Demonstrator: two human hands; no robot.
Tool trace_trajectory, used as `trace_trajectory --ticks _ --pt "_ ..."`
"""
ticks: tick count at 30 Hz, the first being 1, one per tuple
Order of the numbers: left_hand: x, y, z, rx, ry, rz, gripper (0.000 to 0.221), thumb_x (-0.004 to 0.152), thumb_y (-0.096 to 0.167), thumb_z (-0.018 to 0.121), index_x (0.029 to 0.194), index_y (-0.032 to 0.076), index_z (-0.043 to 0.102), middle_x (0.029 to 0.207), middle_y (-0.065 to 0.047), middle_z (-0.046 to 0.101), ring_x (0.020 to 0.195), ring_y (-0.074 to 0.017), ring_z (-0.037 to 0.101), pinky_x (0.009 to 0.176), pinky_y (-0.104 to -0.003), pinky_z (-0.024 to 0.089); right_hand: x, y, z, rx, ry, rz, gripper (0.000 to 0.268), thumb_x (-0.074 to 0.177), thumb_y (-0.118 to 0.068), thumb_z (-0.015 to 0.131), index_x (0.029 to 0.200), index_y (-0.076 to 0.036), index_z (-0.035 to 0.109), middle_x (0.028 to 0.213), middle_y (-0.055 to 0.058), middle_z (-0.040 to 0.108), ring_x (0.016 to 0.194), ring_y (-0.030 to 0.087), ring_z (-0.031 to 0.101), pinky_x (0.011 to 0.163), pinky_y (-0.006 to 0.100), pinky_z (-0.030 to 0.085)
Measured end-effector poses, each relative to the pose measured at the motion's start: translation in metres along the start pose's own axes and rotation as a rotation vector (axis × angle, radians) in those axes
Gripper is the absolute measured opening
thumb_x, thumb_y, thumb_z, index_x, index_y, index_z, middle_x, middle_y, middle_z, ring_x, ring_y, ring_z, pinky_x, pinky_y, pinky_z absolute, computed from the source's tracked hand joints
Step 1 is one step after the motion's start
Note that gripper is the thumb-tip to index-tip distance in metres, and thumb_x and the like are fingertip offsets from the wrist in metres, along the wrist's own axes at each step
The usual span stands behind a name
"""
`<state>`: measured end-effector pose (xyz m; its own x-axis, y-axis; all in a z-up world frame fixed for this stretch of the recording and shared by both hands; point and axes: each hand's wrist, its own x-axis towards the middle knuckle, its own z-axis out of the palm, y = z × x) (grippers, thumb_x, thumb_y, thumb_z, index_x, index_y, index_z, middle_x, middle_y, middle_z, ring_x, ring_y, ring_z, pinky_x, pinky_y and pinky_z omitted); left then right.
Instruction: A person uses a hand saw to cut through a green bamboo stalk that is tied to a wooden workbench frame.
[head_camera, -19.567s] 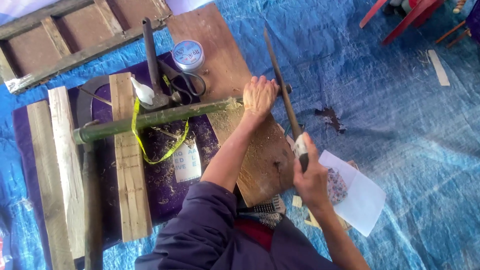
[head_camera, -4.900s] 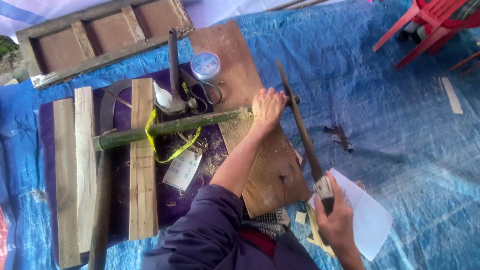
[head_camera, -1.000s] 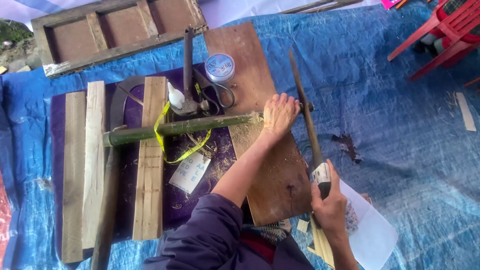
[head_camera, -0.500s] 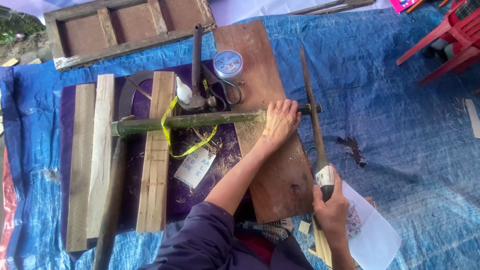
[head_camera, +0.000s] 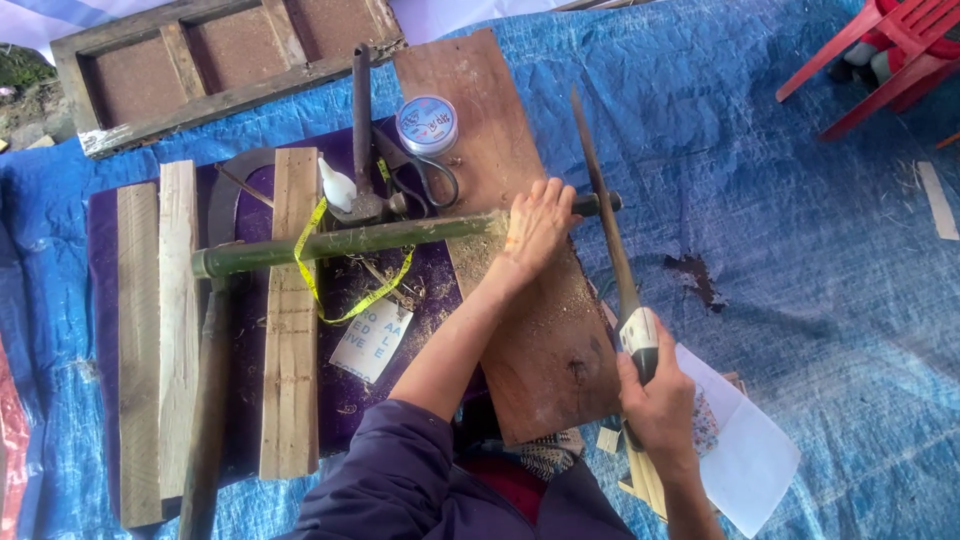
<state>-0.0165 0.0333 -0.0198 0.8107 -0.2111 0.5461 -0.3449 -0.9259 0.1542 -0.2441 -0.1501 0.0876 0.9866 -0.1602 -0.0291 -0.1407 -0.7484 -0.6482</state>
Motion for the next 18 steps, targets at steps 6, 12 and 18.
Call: trace_trajectory --ticks 6,12,18 --pt "0.010 -0.015 0.021 -0.123 -0.013 0.006 0.035 0.092 0.045 0.071 0.092 0.012 0.060 0.093 -0.007 0.058 0.087 -0.0286 0.055 0.058 -0.045 0.049 0.014 -0.015 -0.018 0.003 -0.038 0.022 0.068 0.092 -0.026 0.061 0.156 -0.013 0.045 0.116 0.019 0.073 0.097 0.035 0.071 0.082 0.041 0.051" --pt "0.028 -0.018 -0.011 -0.207 -0.247 -0.116 0.035 0.091 0.046 0.067 0.095 0.012 0.072 0.105 -0.004 0.055 0.109 -0.0276 0.054 0.079 -0.044 0.055 0.021 -0.021 -0.022 -0.020 0.048 -0.112 0.058 0.095 -0.020 0.066 0.149 -0.005 0.054 0.114 0.035 0.069 0.105 0.054 0.067 0.085 0.064 0.055" --pt "0.037 -0.028 0.012 -0.188 -0.355 -0.128 0.039 0.093 0.051 0.060 0.099 0.015 0.074 0.103 -0.004 0.057 0.108 -0.0274 0.057 0.080 -0.047 0.057 0.025 -0.018 -0.021 -0.013 0.043 -0.108 0.057 0.095 -0.019 0.066 0.149 -0.004 0.054 0.114 0.035 0.069 0.106 0.053 0.067 0.085 0.064 0.055"
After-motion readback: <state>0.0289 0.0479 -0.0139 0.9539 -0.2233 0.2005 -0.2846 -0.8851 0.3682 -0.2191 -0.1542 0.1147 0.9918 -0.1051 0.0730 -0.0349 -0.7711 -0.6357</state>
